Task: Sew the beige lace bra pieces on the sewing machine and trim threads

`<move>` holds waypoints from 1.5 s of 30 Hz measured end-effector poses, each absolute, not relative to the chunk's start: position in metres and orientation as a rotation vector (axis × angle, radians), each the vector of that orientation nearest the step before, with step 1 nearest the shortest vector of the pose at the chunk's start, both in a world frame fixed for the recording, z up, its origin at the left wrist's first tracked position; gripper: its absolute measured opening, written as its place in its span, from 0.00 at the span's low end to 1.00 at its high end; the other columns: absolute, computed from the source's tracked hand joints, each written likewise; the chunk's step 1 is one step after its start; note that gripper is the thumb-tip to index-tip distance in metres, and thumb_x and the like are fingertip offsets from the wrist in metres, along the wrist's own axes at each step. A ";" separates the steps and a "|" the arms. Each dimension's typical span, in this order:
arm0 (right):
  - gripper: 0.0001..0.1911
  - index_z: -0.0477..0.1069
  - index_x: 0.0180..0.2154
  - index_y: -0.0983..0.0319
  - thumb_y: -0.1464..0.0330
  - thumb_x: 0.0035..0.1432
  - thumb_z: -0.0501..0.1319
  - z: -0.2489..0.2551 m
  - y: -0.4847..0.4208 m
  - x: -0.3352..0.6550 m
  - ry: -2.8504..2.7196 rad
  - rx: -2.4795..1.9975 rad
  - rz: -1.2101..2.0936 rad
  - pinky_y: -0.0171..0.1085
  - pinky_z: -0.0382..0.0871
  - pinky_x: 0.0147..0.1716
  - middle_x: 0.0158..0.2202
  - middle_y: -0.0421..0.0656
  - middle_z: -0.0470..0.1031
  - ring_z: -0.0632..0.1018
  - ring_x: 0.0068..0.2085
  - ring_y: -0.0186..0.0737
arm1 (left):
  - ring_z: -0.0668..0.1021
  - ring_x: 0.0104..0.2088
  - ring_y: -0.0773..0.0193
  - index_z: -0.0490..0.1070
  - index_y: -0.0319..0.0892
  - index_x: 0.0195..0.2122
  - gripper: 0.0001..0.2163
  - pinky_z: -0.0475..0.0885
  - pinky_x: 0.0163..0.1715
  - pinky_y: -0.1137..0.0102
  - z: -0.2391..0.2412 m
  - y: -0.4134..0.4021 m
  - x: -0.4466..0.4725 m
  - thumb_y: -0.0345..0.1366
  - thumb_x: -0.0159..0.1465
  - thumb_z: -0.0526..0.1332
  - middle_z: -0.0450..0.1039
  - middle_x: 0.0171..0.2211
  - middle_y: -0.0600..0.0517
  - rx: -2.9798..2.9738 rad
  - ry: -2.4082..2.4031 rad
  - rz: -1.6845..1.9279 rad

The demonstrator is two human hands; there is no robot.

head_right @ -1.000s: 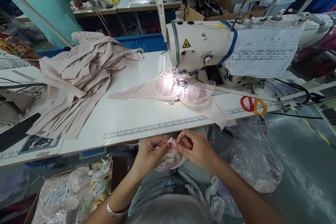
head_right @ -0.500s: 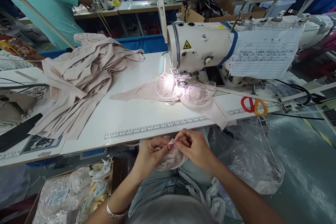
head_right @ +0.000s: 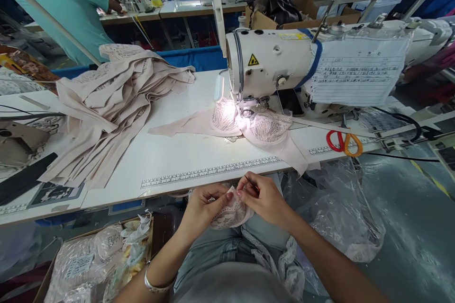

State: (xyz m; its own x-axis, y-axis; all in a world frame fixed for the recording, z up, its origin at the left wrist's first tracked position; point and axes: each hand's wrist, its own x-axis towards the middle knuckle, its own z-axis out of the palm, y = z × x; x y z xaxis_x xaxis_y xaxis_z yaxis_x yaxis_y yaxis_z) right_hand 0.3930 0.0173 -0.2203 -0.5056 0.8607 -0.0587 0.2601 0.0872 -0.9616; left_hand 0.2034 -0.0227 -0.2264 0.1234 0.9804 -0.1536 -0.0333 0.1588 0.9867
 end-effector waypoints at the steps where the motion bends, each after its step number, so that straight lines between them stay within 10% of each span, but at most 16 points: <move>1: 0.16 0.67 0.32 0.61 0.57 0.65 0.59 -0.221 0.017 0.393 -1.813 -1.101 1.441 0.34 0.55 0.24 0.23 0.36 0.56 0.60 0.24 0.33 | 0.71 0.25 0.64 0.80 0.36 0.30 0.20 0.62 0.24 0.74 -0.226 -0.023 0.203 0.52 0.61 0.68 0.74 0.25 0.47 1.111 1.159 1.025; 21: 0.10 0.70 0.30 0.62 0.62 0.61 0.61 -0.215 0.016 0.387 -1.857 -1.162 1.337 0.33 0.53 0.23 0.20 0.34 0.52 0.58 0.22 0.31 | 0.73 0.26 0.64 0.81 0.35 0.30 0.22 0.65 0.25 0.76 -0.230 -0.022 0.206 0.54 0.56 0.73 0.77 0.26 0.44 1.002 1.139 1.042; 30: 0.26 0.71 0.41 0.62 0.50 0.73 0.45 -0.215 0.024 0.405 -2.031 -1.038 1.471 0.35 0.59 0.28 0.33 0.44 0.70 0.68 0.30 0.36 | 0.69 0.23 0.68 0.83 0.36 0.31 0.16 0.61 0.23 0.78 -0.231 -0.020 0.206 0.47 0.57 0.73 0.76 0.25 0.46 0.910 1.045 1.069; 45: 0.19 0.67 0.38 0.62 0.52 0.64 0.62 -0.215 0.023 0.389 -1.839 -1.020 1.690 0.32 0.55 0.24 0.24 0.37 0.66 0.64 0.26 0.33 | 0.67 0.24 0.66 0.81 0.35 0.28 0.15 0.60 0.23 0.76 -0.228 -0.022 0.207 0.45 0.56 0.70 0.74 0.24 0.46 0.979 1.136 0.982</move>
